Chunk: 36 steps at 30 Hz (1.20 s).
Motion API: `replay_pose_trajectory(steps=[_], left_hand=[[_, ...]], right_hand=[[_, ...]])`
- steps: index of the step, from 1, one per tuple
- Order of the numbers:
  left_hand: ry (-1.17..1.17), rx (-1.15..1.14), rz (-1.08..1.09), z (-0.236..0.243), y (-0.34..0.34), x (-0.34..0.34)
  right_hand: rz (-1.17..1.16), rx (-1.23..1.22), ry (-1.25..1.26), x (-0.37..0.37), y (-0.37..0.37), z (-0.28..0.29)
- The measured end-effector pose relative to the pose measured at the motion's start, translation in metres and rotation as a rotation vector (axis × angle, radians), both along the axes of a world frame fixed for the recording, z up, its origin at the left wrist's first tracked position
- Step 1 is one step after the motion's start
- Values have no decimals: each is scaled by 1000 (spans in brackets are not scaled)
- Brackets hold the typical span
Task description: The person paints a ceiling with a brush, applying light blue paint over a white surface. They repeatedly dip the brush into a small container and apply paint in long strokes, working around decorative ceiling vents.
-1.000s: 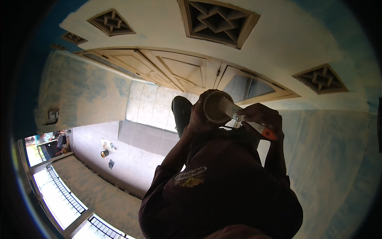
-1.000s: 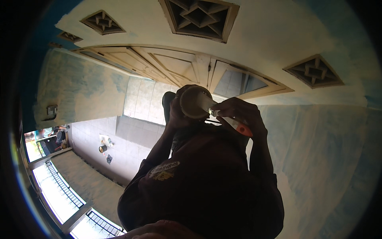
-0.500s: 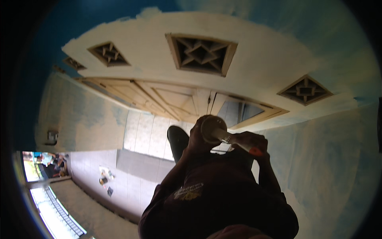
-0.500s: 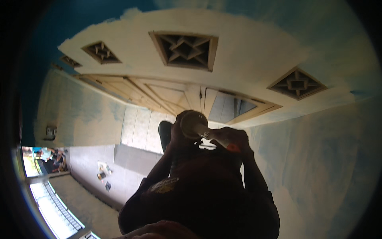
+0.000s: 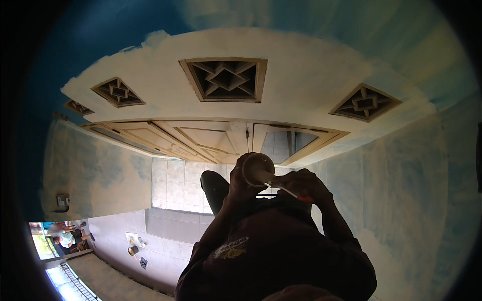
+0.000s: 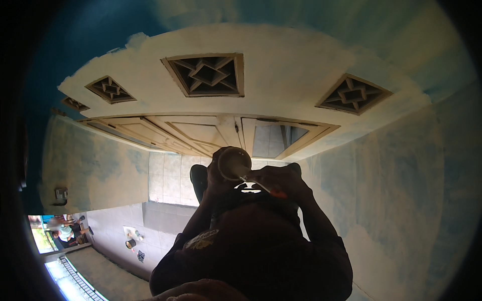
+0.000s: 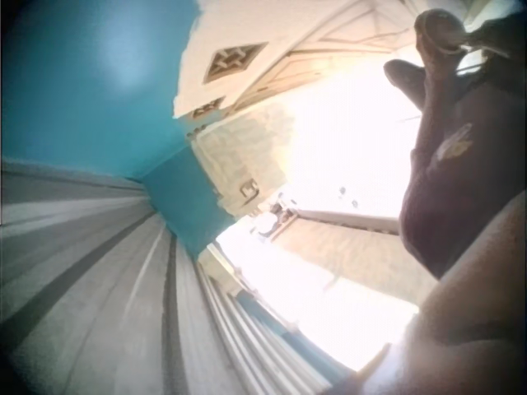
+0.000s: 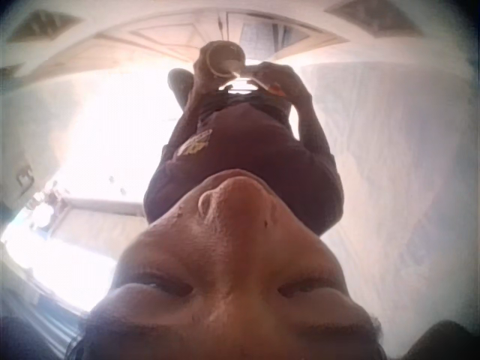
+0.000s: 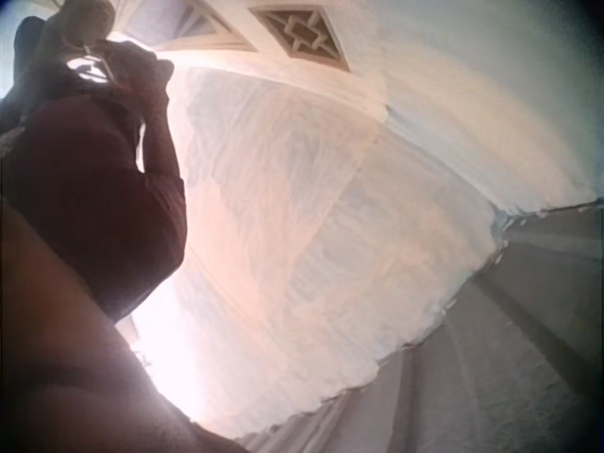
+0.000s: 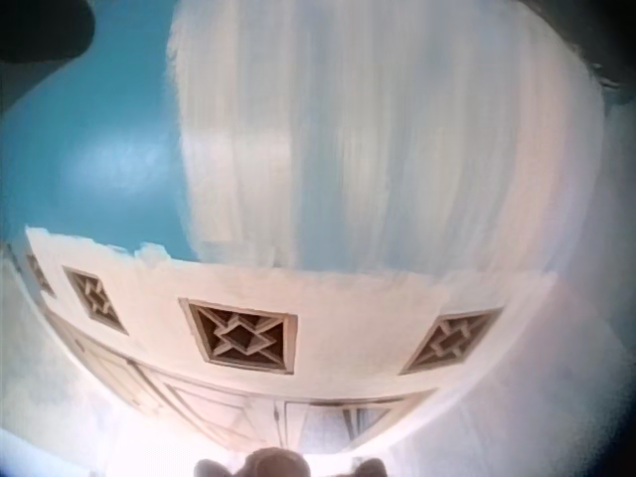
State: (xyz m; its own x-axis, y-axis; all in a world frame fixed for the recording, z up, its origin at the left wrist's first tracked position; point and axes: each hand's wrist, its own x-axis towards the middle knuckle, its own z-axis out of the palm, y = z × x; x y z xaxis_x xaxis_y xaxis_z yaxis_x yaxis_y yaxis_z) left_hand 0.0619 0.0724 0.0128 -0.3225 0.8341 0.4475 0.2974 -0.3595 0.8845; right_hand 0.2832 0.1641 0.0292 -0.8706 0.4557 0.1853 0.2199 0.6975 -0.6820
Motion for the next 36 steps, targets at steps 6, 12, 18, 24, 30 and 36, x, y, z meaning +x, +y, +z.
replay_pose_trajectory(steps=[6, 12, 18, 24, 30, 36], left_hand=[[19, -87, 3, -15, -3, -1], [39, -51, -10, -6, -4, -6], [77, 10, -8, -15, -5, -8], [143, 60, 30, -20, -6, -4], [205, 70, 36, -21, -6, -5], [177, 61, 31, -31, -5, -4]], right_hand=[[65, 165, -539, -21, -4, 64], [43, -30, -33, -8, -2, 34], [-113, -112, -91, -1, -7, 23], [0, -102, 178, -5, -4, 22], [-66, -113, 229, 0, -4, 18], [-4, 27, 305, -7, -4, 21]])
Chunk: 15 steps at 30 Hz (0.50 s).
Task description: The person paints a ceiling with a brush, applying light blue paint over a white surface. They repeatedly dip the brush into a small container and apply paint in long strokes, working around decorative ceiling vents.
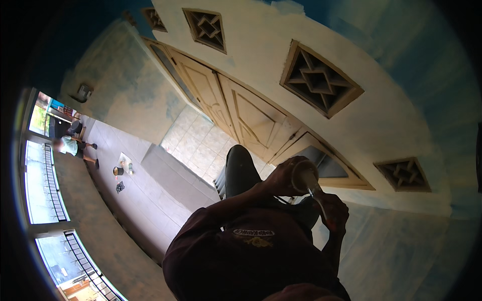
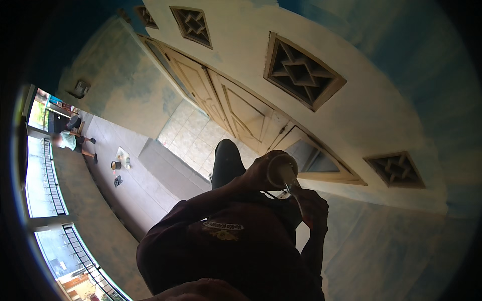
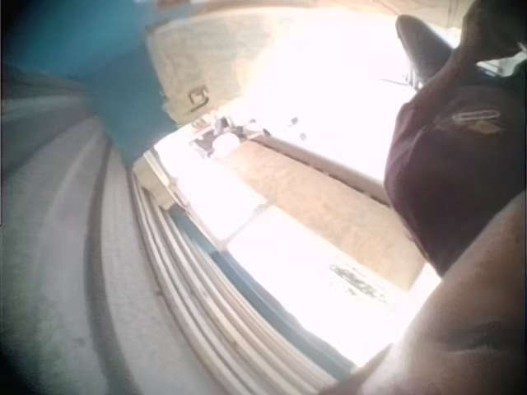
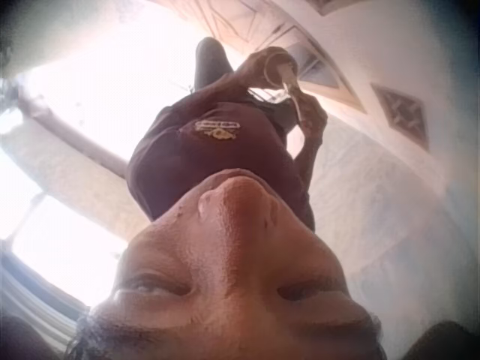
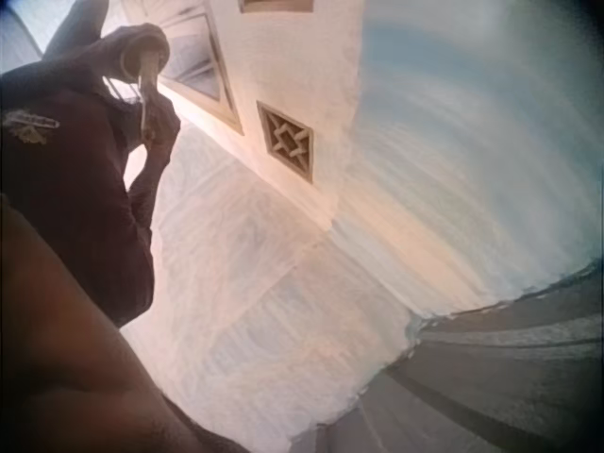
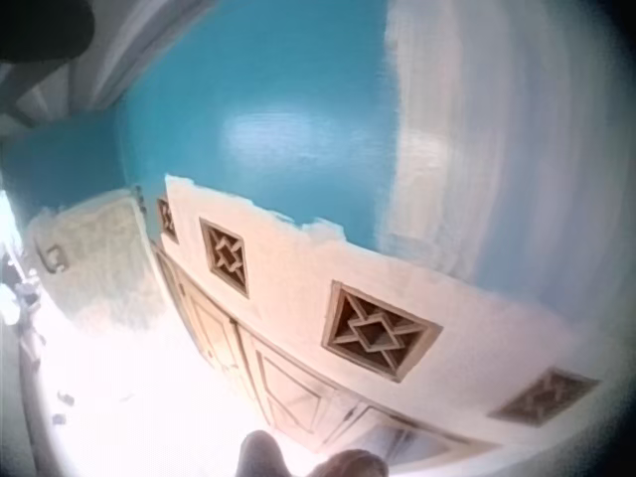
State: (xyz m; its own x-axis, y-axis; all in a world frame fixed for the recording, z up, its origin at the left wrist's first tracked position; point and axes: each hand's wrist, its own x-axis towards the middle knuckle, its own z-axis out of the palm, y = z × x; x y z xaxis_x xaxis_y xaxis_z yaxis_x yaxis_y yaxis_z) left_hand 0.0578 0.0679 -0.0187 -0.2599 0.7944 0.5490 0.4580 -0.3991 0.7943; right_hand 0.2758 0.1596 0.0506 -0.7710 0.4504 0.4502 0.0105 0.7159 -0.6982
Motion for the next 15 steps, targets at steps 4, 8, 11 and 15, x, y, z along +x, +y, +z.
replay_pose_trajectory(steps=[4, 8, 11, 15], left_hand=[[-1, -124, 8, 1, -1, 3], [-39, -149, -11, -4, -2, 5], [18, -116, 13, -3, -3, 4], [-25, -134, -7, -2, -4, 4]], right_hand=[[-42, -41, -178, 2, -3, 12], [-135, -83, -105, 9, -5, 0], [-41, -115, -155, 8, -2, 6], [-67, 70, -221, 12, -4, 4]])
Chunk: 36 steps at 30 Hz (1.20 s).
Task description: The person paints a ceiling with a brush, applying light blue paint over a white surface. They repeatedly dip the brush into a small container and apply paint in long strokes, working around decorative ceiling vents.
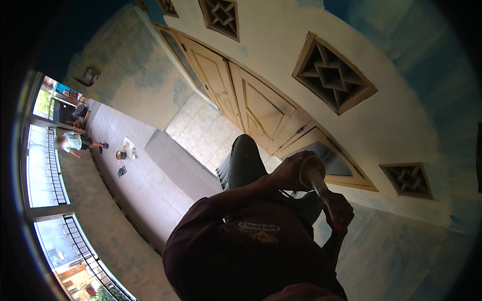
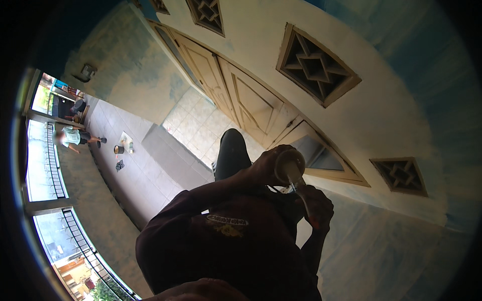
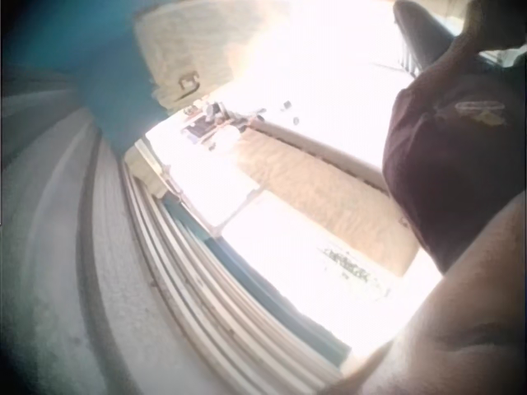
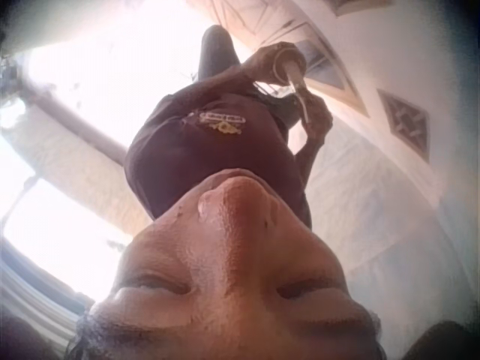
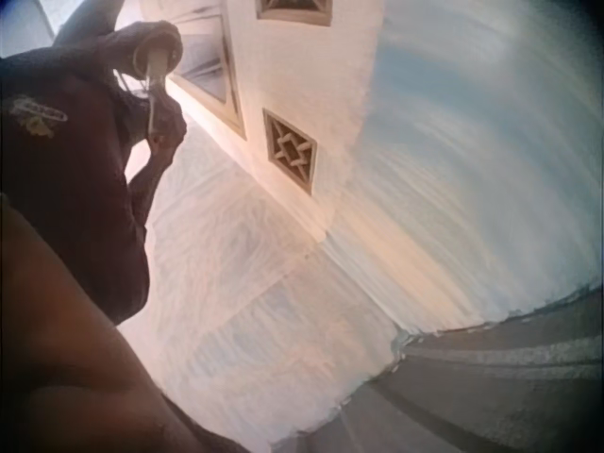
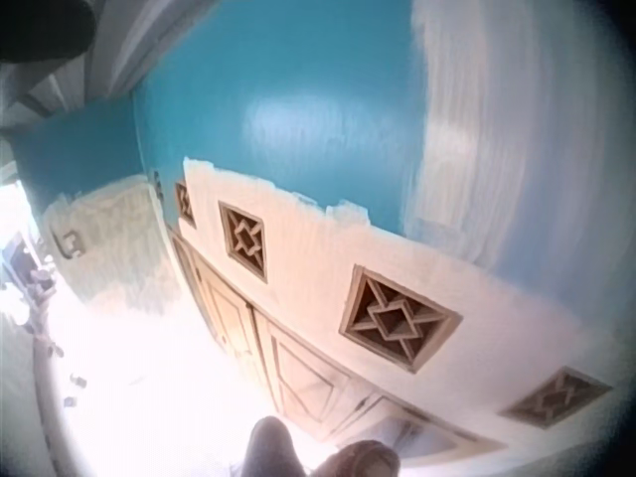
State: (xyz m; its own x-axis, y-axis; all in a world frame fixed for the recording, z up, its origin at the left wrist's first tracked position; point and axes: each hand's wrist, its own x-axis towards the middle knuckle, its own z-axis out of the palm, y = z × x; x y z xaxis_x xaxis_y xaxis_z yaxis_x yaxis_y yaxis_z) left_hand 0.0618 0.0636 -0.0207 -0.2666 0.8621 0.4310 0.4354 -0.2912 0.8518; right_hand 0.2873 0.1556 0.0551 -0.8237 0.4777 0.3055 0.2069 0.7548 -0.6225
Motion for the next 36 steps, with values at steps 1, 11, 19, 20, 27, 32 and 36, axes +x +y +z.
replay_pose_trajectory(steps=[1, 11, 19, 20, 27, 32, 36], left_hand=[[-19, 20, 4, -2, 1, 1], [-63, -5, -9, 3, 4, 3], [-104, -56, 10, 16, -4, 5], [-91, -101, 3, 21, -5, 4], [-53, -19, -13, 5, 1, 7], [-91, 4, -34, 22, 0, 4], [-114, 140, 1, 15, -1, 6]], right_hand=[[8, -13, -15, -1, 0, 2], [-25, -4, 31, 0, 1, -1], [-21, -91, 147, 11, 0, -22], [-58, -95, 121, 11, -3, -19], [-109, -22, 60, 8, -8, 0], [-75, 5, 18, 2, -12, 5], [26, -113, 139, 3, -7, 1]])
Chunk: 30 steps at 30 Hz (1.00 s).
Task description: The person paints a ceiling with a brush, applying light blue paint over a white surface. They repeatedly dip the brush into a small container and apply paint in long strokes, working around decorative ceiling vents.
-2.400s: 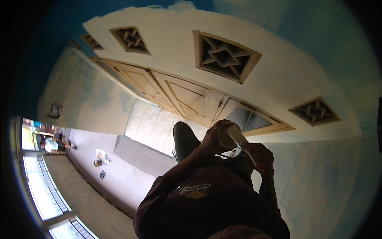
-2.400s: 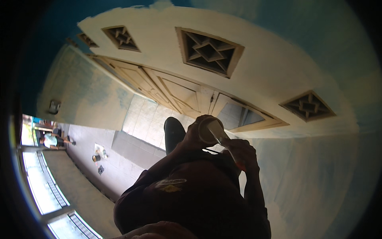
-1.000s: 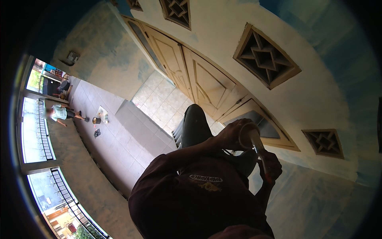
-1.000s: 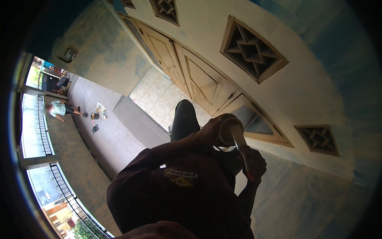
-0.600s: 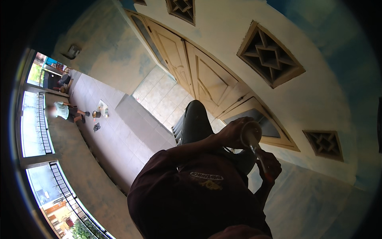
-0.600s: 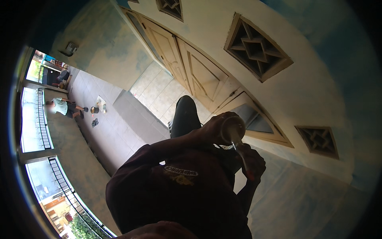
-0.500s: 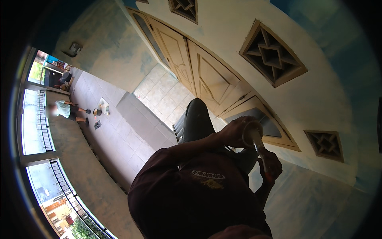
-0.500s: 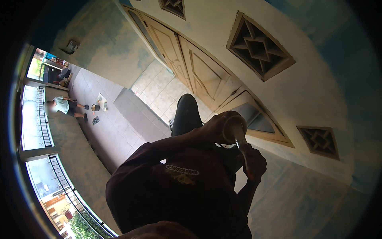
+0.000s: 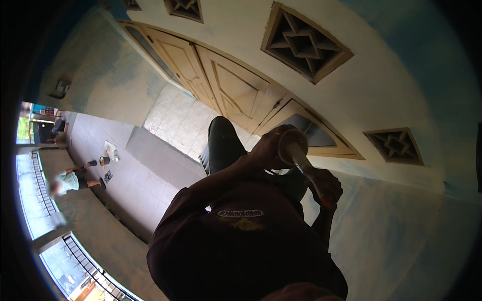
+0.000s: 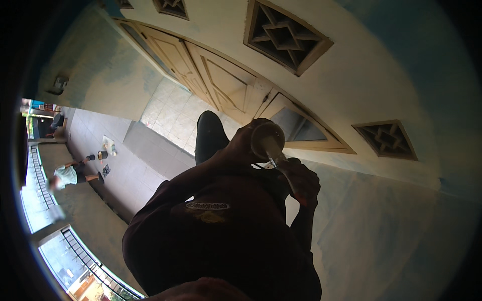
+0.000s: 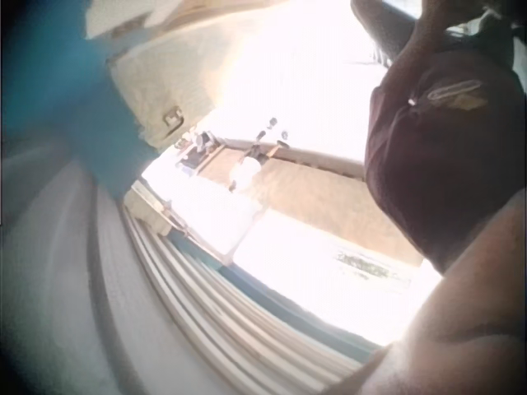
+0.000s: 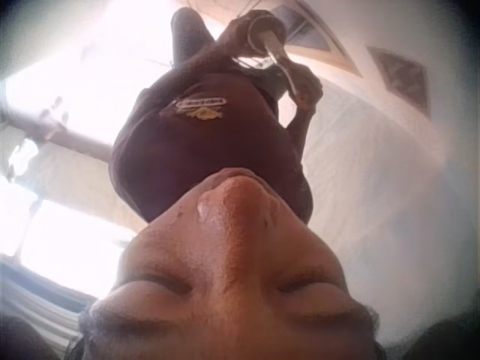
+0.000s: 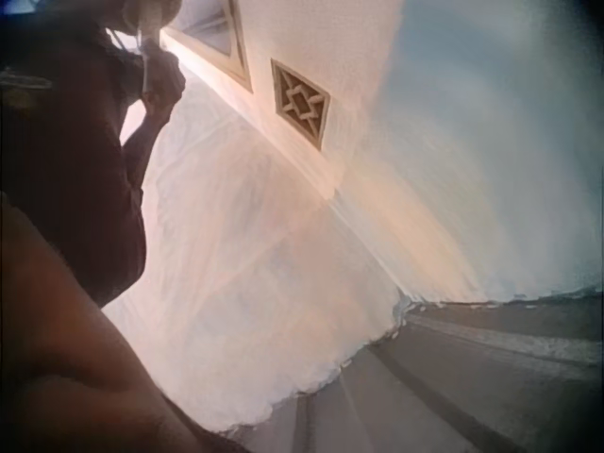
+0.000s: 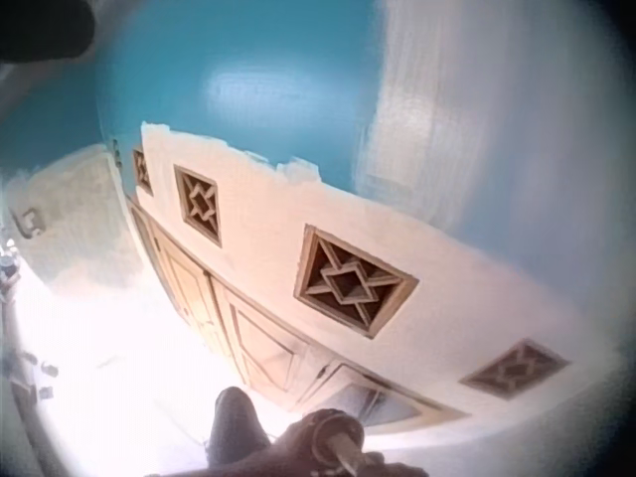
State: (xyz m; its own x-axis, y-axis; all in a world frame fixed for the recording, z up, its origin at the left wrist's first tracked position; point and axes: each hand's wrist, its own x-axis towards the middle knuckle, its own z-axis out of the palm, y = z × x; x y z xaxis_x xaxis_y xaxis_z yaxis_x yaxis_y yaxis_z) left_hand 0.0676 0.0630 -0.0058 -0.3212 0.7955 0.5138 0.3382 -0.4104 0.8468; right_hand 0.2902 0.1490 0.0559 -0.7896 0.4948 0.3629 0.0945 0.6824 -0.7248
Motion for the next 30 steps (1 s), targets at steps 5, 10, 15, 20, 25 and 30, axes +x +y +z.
replay_pose_trajectory(steps=[5, 10, 15, 20, 25, 30], left_hand=[[92, 104, 19, -7, 7, -3], [33, -34, 57, -4, 1, 5], [-64, -238, 48, 3, 0, 0], [-37, -175, 66, 2, -2, -3], [-67, -253, 156, -18, -11, -7], [-11, -184, 178, -2, -19, -14]], right_hand=[[56, -42, 144, 0, 5, -3], [-205, -41, 64, 11, -4, -19], [-406, -751, 857, -34, 5, -30], [-436, -1256, 1061, -50, 23, -52], [-425, -1195, 891, -68, 36, -60], [-241, -848, 1035, -85, 86, 3]])
